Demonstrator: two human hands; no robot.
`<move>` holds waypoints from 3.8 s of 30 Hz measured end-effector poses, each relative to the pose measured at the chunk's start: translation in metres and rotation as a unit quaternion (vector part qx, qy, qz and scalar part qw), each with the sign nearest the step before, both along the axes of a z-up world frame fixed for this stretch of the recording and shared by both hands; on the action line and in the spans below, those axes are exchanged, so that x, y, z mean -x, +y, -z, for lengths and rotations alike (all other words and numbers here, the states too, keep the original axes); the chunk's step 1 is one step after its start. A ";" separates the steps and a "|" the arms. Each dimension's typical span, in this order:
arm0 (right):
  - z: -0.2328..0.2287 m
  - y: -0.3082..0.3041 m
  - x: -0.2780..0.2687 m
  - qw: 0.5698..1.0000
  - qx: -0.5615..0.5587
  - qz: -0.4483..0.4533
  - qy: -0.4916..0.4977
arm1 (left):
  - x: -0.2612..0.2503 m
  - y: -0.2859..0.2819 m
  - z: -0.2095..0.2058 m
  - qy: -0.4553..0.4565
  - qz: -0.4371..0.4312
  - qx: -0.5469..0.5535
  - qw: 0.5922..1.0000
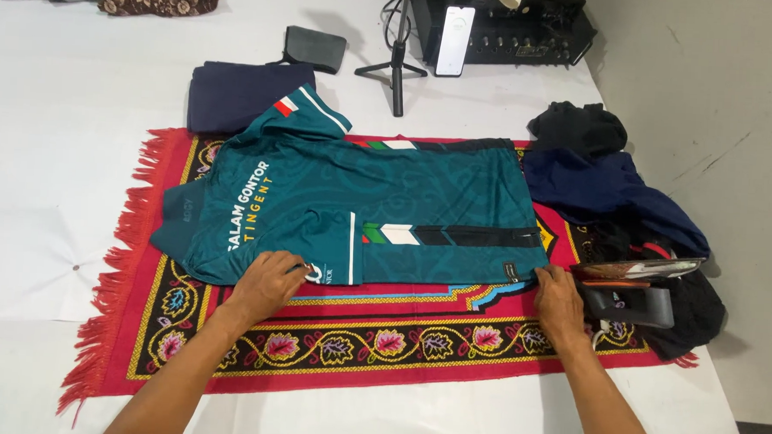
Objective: The recorder is ironing and folding a green athletic shirt on a flat surface.
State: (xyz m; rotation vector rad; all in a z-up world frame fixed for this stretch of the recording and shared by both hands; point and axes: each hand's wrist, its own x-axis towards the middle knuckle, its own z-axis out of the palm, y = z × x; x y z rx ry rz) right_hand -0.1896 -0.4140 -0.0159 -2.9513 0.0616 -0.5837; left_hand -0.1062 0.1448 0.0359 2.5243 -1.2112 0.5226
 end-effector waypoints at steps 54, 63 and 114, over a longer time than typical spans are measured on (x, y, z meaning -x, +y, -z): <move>0.041 -0.009 -0.276 0.991 -0.050 0.034 0.119 | -0.237 0.052 0.060 0.211 -0.360 -0.056 0.907; 0.017 0.001 -0.280 0.986 -0.067 0.109 0.107 | -0.224 0.052 0.051 0.089 -0.408 -0.023 0.908; -0.043 -0.009 -0.237 0.995 0.061 -0.074 -0.028 | -0.220 0.029 -0.036 0.026 -0.145 0.197 0.969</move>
